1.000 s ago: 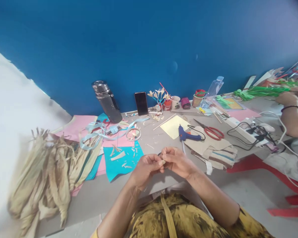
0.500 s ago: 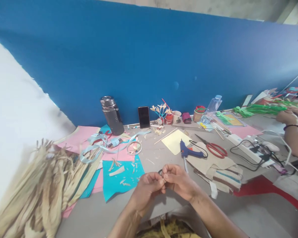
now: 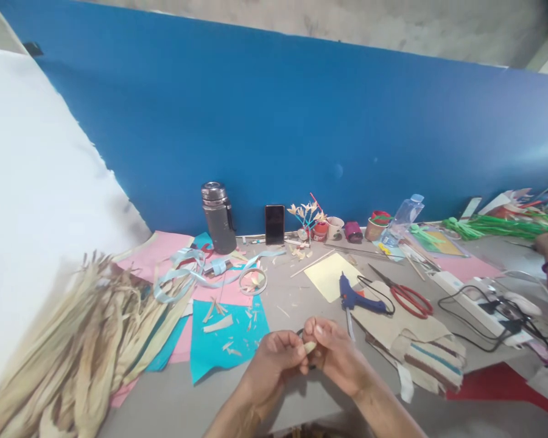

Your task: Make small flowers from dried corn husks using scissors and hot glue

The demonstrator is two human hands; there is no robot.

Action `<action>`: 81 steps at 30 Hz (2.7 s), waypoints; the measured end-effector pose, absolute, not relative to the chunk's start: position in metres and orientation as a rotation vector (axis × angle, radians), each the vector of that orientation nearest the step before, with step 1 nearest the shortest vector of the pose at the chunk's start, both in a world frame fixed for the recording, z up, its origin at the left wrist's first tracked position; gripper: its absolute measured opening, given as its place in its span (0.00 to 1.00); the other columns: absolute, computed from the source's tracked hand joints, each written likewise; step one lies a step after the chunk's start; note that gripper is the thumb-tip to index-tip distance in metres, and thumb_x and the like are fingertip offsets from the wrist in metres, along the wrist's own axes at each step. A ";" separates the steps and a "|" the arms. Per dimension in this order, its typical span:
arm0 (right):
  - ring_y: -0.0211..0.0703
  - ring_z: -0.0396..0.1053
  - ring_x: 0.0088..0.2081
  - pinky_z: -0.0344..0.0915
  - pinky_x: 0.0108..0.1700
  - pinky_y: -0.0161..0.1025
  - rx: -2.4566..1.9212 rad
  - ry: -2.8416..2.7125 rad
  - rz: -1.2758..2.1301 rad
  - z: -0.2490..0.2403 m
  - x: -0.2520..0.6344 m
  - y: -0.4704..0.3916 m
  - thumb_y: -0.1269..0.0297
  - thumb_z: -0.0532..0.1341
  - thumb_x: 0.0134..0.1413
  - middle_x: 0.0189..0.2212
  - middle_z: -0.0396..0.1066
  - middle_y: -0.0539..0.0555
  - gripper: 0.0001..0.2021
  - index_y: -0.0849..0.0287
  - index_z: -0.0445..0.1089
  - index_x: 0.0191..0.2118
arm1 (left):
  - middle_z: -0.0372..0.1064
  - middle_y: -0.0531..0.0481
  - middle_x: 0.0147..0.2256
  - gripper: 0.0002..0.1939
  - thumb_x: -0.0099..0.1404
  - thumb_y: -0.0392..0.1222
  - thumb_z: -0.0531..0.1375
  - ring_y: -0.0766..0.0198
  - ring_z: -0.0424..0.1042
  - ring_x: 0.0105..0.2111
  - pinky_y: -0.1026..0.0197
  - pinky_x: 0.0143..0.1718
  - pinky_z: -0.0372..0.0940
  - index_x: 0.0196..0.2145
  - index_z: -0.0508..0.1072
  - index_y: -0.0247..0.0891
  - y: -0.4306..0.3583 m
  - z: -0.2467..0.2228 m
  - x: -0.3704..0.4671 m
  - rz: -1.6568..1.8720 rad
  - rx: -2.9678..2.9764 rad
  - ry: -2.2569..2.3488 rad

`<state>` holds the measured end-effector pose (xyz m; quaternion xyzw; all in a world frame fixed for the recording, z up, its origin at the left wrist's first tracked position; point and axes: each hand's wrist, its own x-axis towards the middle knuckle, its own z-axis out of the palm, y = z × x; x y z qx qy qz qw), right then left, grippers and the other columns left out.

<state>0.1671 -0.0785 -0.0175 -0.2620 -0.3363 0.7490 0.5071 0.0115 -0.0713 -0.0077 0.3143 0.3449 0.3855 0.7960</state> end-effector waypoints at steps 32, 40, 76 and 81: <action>0.51 0.70 0.46 0.61 0.45 0.40 -1.861 -2.084 0.410 0.004 0.111 0.033 0.71 0.61 0.58 0.45 0.73 0.64 0.09 0.61 0.75 0.44 | 0.72 0.50 0.23 0.14 0.46 0.41 0.75 0.68 0.70 0.23 0.65 0.29 0.65 0.24 0.75 0.34 -0.083 0.000 -0.069 1.067 0.586 0.899; 0.43 0.71 0.37 0.63 0.40 0.36 -1.629 -1.906 0.519 0.003 0.119 0.031 0.65 0.61 0.60 0.36 0.75 0.56 0.08 0.59 0.78 0.34 | 0.72 0.52 0.24 0.15 0.46 0.41 0.75 0.67 0.71 0.25 0.65 0.29 0.67 0.24 0.73 0.35 -0.087 0.005 -0.085 1.220 0.539 0.919; 0.40 0.68 0.27 0.65 0.30 0.35 -0.933 -1.391 0.885 0.014 0.165 -0.059 0.57 0.69 0.52 0.27 0.73 0.53 0.10 0.57 0.78 0.28 | 0.70 0.55 0.24 0.12 0.47 0.41 0.74 0.70 0.68 0.25 0.65 0.31 0.64 0.26 0.76 0.36 -0.054 0.033 -0.002 1.438 0.749 0.870; 0.37 0.65 0.24 0.63 0.25 0.33 -0.941 -1.334 1.123 0.006 0.160 -0.060 0.51 0.71 0.45 0.23 0.70 0.52 0.16 0.61 0.77 0.24 | 0.72 0.54 0.24 0.10 0.49 0.40 0.73 0.68 0.70 0.25 0.64 0.32 0.65 0.27 0.77 0.36 -0.059 0.035 0.008 1.393 0.868 0.835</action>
